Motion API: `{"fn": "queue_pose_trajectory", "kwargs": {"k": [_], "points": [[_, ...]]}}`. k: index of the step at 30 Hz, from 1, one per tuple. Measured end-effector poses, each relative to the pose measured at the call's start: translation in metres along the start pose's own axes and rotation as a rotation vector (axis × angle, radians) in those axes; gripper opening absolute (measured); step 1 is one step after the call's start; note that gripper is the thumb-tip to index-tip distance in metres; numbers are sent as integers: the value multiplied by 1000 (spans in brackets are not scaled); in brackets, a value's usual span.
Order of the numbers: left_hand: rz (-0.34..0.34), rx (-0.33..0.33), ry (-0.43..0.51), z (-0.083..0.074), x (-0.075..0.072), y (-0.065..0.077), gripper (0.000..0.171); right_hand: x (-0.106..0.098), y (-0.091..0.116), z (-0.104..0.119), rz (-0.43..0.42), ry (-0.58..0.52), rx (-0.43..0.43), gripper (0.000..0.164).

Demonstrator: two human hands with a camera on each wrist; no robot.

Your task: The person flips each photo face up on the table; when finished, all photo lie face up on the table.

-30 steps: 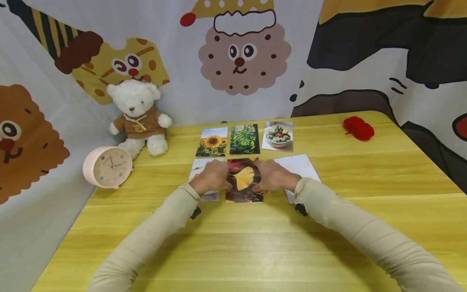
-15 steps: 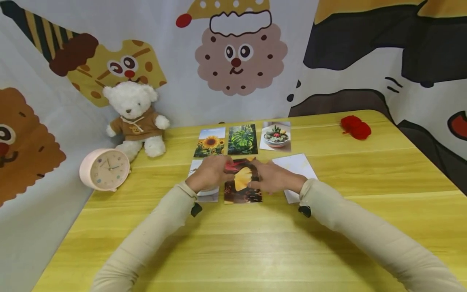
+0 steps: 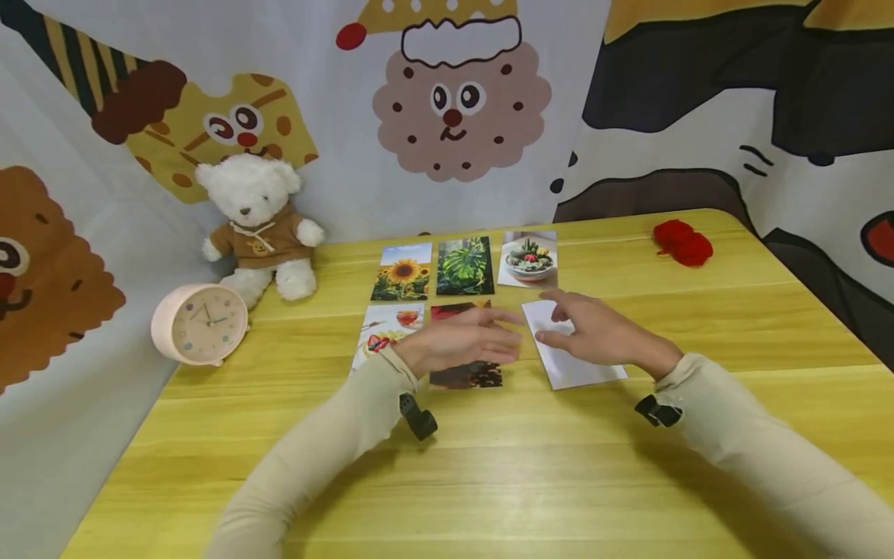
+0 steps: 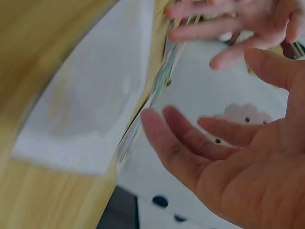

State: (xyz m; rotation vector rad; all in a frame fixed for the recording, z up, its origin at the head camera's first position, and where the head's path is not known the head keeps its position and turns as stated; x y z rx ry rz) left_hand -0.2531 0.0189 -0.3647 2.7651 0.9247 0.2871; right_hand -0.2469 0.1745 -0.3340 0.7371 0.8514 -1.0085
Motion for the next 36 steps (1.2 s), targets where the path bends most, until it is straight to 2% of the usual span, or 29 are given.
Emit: {"fn": "queue_pose_trajectory", "kwargs": {"k": [2, 5, 8, 12, 17, 20, 25, 30, 36], "points": [[-7, -8, 74, 2, 3, -3, 60, -4, 5, -11, -22, -16, 41, 76], [-39, -16, 113, 4, 5, -7, 60, -5, 10, -24, -22, -36, 80, 82], [-50, -22, 106, 3, 7, -10, 58, 0, 14, -28, -18, -64, 96, 84], [-63, -40, 54, 1, 9, -13, 57, 4, 13, -21, -39, -85, 75, 83], [-152, -57, -59, 0, 6, -11, 59, 5, 9, -14, -40, -80, 55, 79], [-188, -65, -96, 0, 6, -7, 60, 2, 11, -15, -48, -83, 63, 78], [-198, -57, -63, -1, 7, -5, 58, -6, 17, -21, -84, -81, 79, 74], [-193, -54, -22, 0, 10, -6, 54, 3, 18, -24, -68, -88, 66, 73], [-230, -58, -5, 6, 10, -5, 53, 6, 16, -18, -115, -81, 44, 74]]}}
Point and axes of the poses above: each hand's wrist, its own y-axis away from the middle knuckle, its own x-axis out of the palm, z = x × y, the point moved 7 cm from there along -y, towards the middle knuckle, and after that the axes turned 4 degrees about x, right-handed, at the moved point
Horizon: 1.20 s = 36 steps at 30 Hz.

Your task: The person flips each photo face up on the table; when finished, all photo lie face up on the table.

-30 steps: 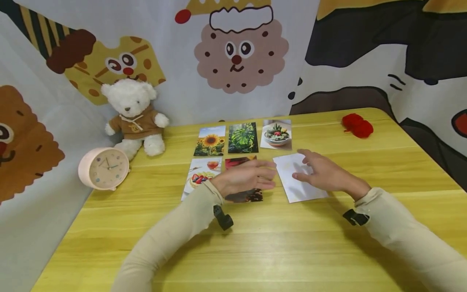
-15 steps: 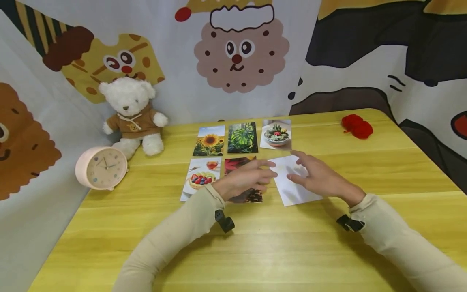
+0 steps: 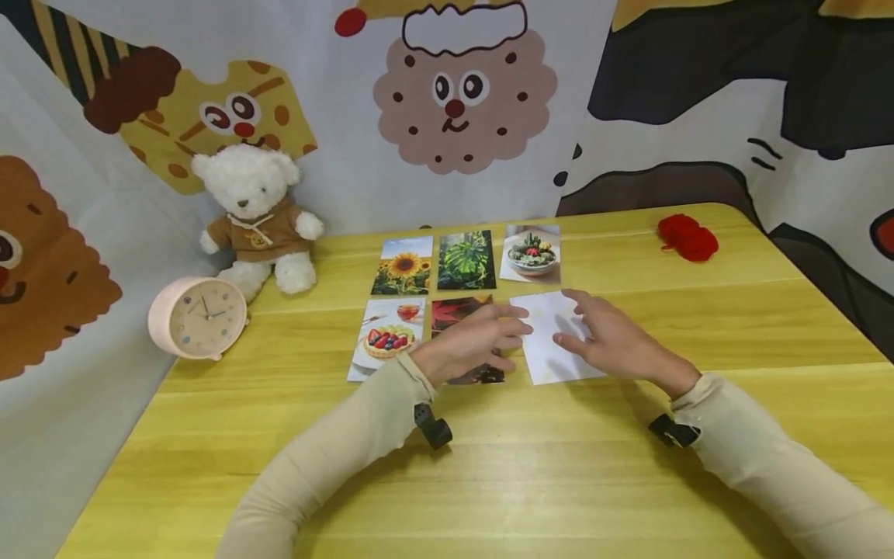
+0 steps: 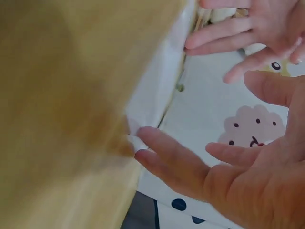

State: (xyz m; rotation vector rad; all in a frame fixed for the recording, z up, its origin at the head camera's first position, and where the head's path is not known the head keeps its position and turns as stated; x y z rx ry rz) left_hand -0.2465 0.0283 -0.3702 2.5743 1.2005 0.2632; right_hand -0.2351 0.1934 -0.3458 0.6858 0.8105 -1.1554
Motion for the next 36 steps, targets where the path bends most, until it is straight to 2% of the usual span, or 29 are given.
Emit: {"fn": "queue_pose_trajectory", "kwargs": {"k": [6, 11, 15, 20, 25, 32, 36], "points": [[-18, 11, -9, 2, -3, 0, 55, -8, 0, -6, -8, 19, 47, 73], [-30, 19, -1, 1, -4, 0, 53, 0, 1, -7, 20, 25, 15, 73], [-40, 27, 30, 0, -4, 0, 51, 2, 1, -5, 11, 23, 7, 77], [-47, 37, 54, 2, -2, 0, 51, -3, -3, -16, -5, -98, 88, 80], [-21, 56, 15, 3, 3, -1, 51, -6, -3, -30, 2, -185, 168, 81], [-17, 67, -121, 1, 8, -5, 54, -14, -4, -31, -12, -251, 179, 79], [-24, 47, -185, 1, 10, -7, 55, -16, -4, -30, 3, -290, 198, 80]]}}
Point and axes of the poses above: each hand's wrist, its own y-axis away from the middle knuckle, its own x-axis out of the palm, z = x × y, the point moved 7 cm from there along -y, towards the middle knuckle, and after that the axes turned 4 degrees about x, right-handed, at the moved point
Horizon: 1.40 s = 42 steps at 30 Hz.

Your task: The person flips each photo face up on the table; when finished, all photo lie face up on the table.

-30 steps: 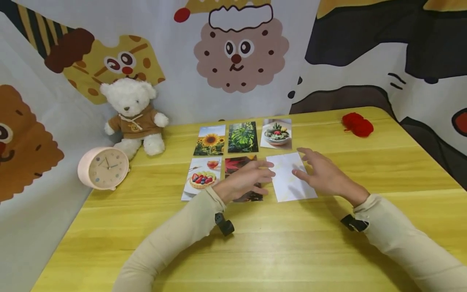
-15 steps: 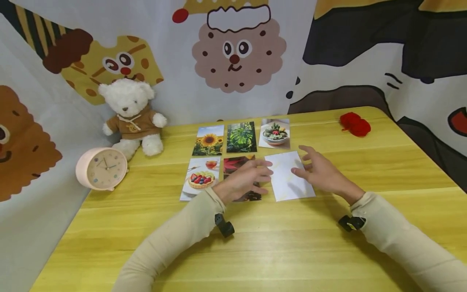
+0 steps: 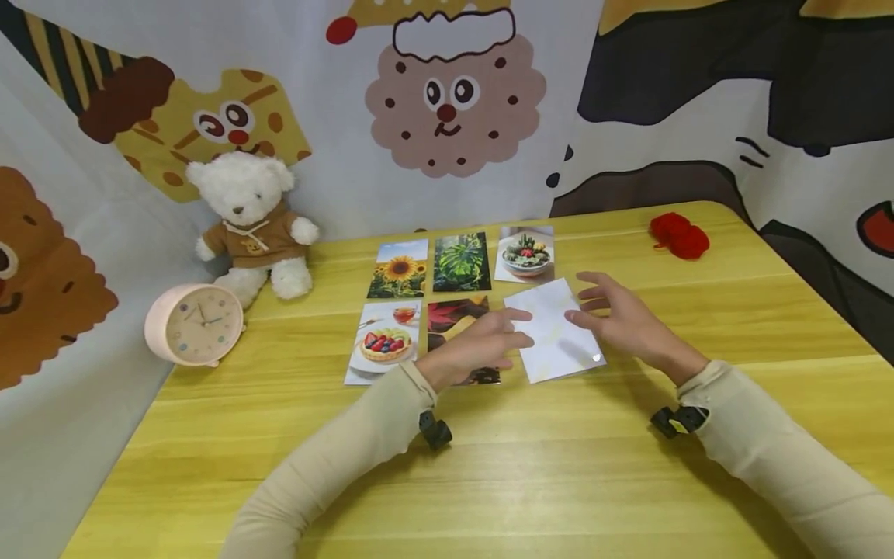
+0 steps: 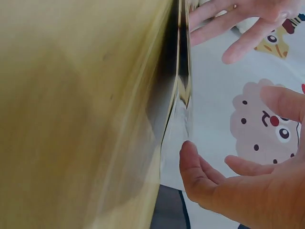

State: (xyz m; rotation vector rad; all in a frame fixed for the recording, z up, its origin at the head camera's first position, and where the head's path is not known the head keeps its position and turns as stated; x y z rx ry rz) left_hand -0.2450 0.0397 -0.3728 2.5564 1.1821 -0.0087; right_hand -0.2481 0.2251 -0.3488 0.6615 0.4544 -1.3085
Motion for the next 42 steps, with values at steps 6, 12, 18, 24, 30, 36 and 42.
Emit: {"fn": "queue_pose_trajectory", "kwargs": {"k": [6, 12, 18, 24, 30, 36, 42], "points": [[-5, -22, -62, 0, 0, -1, 58, -5, 3, 3, -31, -148, -20, 72], [-29, -13, -69, -7, -3, 0, 64, 0, 8, 21, 25, -396, -98, 67], [-54, 59, -1, -18, -6, 3, 60, 18, 8, 36, 157, -661, -190, 61], [-104, 110, 95, -25, -14, 6, 56, 31, 4, 43, 219, -629, -202, 55], [-164, 148, 148, -26, -19, 7, 60, 40, -3, 44, 181, -462, -191, 49], [-227, 153, 128, -25, -27, 10, 57, 47, -10, 46, 146, -377, -234, 48], [-307, 157, 45, -22, -41, 17, 63, 45, -13, 39, 97, -230, -252, 44]]}}
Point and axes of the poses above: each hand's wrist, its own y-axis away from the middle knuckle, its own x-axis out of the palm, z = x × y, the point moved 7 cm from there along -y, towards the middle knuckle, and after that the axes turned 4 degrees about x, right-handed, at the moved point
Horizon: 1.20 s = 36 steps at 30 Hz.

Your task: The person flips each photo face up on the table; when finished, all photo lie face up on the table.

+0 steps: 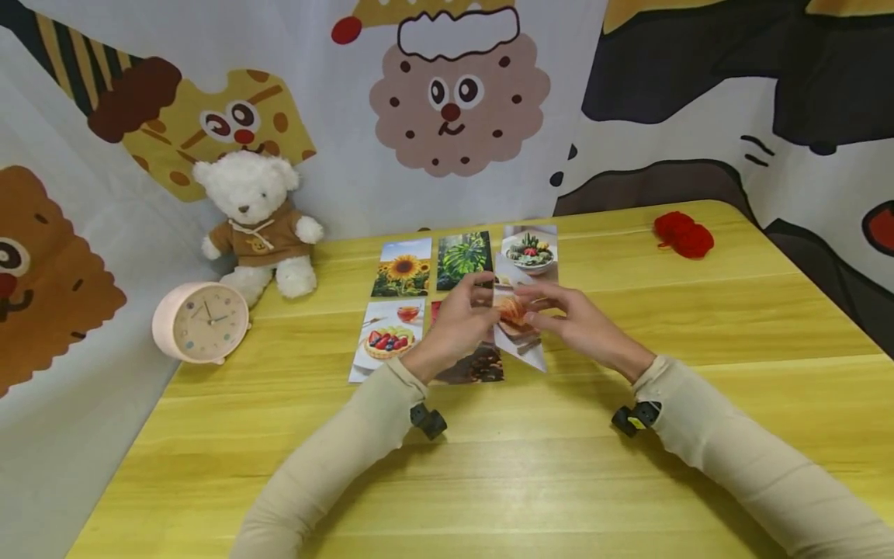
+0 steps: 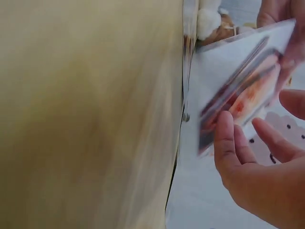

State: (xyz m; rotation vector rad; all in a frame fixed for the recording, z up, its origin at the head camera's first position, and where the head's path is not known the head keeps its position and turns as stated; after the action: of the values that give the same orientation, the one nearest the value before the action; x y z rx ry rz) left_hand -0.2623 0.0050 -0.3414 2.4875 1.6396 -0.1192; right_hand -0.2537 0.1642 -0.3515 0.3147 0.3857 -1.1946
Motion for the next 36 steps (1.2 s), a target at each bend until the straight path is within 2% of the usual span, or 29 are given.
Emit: {"fn": "queue_pose_trajectory", "kwargs": {"k": [4, 8, 11, 14, 16, 19, 23, 26, 32, 36], "points": [[-14, 32, 33, 4, -11, 2, 74, -8, 0, -6, 3, 107, 20, 44], [-11, 28, 90, 12, -18, 3, 71, -15, 1, -8, 7, 192, 24, 48], [-16, 1, 109, 18, -19, 3, 67, -18, 2, -9, 15, 164, 39, 53], [28, -22, 100, 23, -16, 0, 66, -22, 3, -9, -18, 157, 55, 59], [82, -25, 30, 25, -13, -2, 67, -25, 4, -9, -64, 199, 62, 61], [180, -23, -115, 27, -10, -5, 66, -29, 4, -9, -102, 322, 82, 63], [270, -2, -298, 30, -6, -10, 65, -29, 6, -18, -50, 415, 113, 63], [295, 19, -429, 30, 0, -15, 63, -27, 7, -22, -16, 462, 119, 66], [294, 44, -712, 24, 7, -25, 50, -26, 3, -24, 52, 557, 139, 68], [301, 80, -844, 19, 10, -34, 42, -28, -2, -27, 80, 593, 172, 68]]}}
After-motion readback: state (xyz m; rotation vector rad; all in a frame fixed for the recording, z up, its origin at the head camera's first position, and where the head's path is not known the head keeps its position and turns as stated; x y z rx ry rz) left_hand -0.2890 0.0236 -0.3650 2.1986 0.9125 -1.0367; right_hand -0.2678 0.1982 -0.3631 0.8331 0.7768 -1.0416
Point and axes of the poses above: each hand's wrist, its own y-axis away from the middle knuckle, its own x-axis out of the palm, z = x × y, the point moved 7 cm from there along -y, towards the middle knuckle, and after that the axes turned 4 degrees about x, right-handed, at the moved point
